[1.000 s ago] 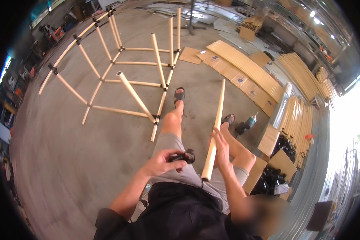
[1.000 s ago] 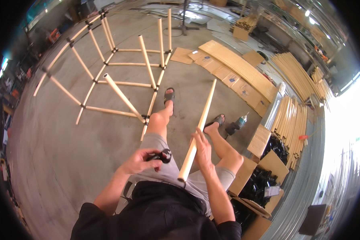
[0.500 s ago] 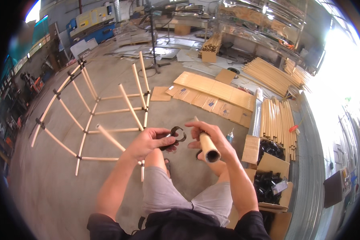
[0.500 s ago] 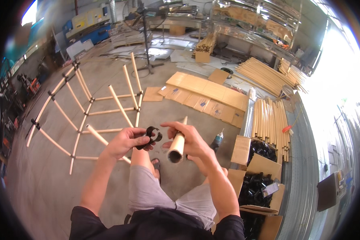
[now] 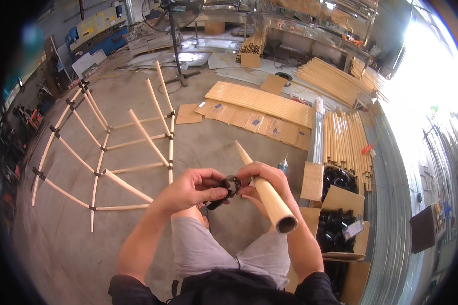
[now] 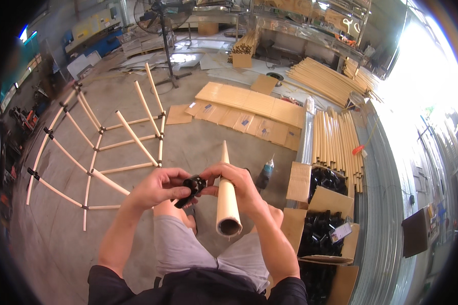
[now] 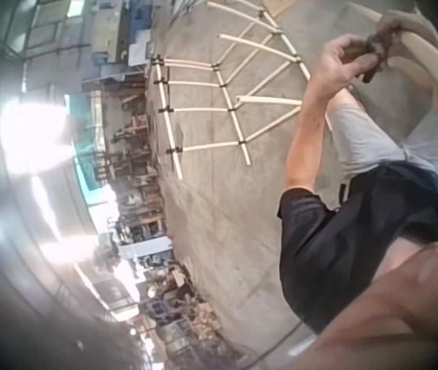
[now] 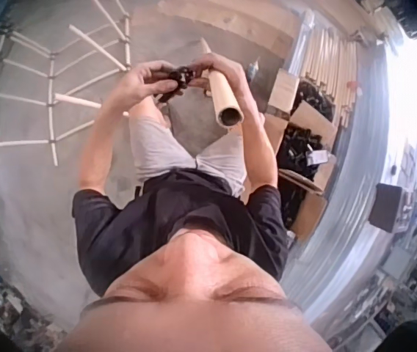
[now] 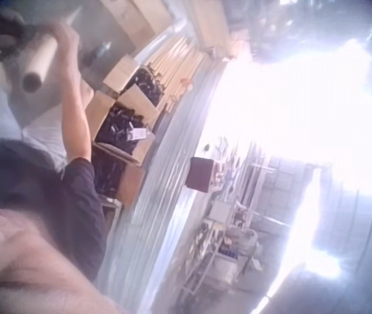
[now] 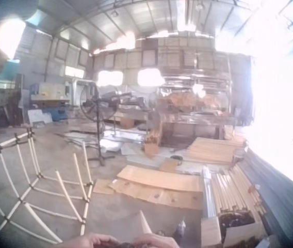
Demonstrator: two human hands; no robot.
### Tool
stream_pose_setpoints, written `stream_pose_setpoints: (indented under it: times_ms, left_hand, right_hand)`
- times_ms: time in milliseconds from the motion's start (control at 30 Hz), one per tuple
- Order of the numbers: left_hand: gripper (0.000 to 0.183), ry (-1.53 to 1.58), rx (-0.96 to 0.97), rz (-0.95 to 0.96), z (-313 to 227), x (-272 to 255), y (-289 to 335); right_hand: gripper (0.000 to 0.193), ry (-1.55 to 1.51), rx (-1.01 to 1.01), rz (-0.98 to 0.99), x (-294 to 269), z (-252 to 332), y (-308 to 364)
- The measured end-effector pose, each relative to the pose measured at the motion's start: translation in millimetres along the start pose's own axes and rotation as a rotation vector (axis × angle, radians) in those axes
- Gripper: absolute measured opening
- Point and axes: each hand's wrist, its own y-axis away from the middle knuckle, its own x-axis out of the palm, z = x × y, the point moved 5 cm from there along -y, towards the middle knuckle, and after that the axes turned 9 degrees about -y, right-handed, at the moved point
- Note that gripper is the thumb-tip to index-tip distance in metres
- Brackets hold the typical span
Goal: The person assembles a frame by joining pipes with plastic connectors and securing them using a drill.
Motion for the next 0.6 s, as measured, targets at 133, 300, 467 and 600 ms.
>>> stream_pose_setpoints:
  times_ms: [133, 300, 467, 600]
  left_hand:
    - [0.036, -0.007, -0.006, 0.036, 7, 1, -4]
    - [0.041, 0.090, 0.003, 0.126, 22, 4, -9]
    - [0.045, 0.034, -0.008, 0.176, 24, 2, -13]
    - [0.048, -0.028, 0.044, 0.198, 24, 3, -14]
  right_hand:
    - [0.039, -0.018, 0.005, 0.045, 0, -8, 10]
    - [0.040, -0.002, -0.012, 0.079, 0, -2, 14]
    - [0.040, 0.004, 0.027, 0.147, -2, -6, 19]
    - [0.036, -0.001, -0.004, 0.129, -3, -6, 20]
